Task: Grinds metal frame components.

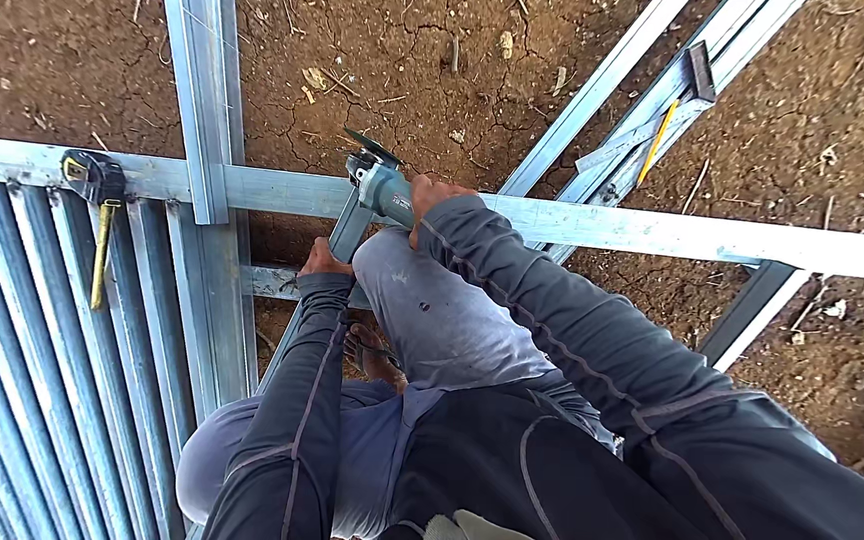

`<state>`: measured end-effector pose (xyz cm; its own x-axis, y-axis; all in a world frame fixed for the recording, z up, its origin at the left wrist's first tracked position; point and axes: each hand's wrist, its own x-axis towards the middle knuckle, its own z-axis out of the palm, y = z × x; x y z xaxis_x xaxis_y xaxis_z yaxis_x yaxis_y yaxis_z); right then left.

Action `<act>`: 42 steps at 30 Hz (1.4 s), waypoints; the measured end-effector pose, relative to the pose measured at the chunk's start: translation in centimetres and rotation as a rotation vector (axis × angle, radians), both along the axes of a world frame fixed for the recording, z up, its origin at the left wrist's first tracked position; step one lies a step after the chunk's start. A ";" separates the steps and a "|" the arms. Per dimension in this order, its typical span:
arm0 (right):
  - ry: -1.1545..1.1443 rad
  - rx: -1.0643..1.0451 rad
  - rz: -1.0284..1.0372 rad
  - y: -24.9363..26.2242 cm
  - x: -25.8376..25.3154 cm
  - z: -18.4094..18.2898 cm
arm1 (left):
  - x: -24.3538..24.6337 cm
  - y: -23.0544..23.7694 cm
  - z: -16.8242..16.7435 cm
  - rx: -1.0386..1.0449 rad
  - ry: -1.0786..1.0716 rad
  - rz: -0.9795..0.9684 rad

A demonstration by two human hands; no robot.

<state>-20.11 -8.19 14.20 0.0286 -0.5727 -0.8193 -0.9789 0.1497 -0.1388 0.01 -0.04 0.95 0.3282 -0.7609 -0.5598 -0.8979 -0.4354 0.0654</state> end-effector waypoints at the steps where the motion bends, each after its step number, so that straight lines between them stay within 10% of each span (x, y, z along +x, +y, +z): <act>1: 0.001 -0.005 0.000 0.0 0.0 -0.1 | 0.0 0.0 0.0 -0.002 -0.003 0.001; 19: -0.019 -0.014 -0.007 0.2 0.0 0.5 | 0.1 0.0 -0.4 0.008 0.000 0.006; 25: -0.178 0.083 0.038 -0.8 1.0 10.3 | 0.3 0.0 -0.8 -0.006 0.008 0.007; 28: -0.278 -0.363 0.053 2.0 -0.2 4.9 | 0.4 0.1 -0.9 -0.011 0.004 0.003; 32: -0.157 0.093 0.020 -0.9 1.2 9.9 | 0.3 0.0 -0.8 -0.012 0.015 0.006; 37: -0.028 -0.027 0.001 0.0 0.2 0.1 | 0.1 -0.2 0.2 0.018 0.024 -0.001; 42: -0.055 -0.085 0.009 0.2 0.4 0.8 | 0.0 -0.1 0.3 0.012 0.006 -0.001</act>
<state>-19.66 -7.98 15.00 0.0773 -0.6399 -0.7645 -0.9707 0.1267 -0.2042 -0.01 -0.18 1.22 0.3239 -0.7543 -0.5711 -0.8979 -0.4352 0.0656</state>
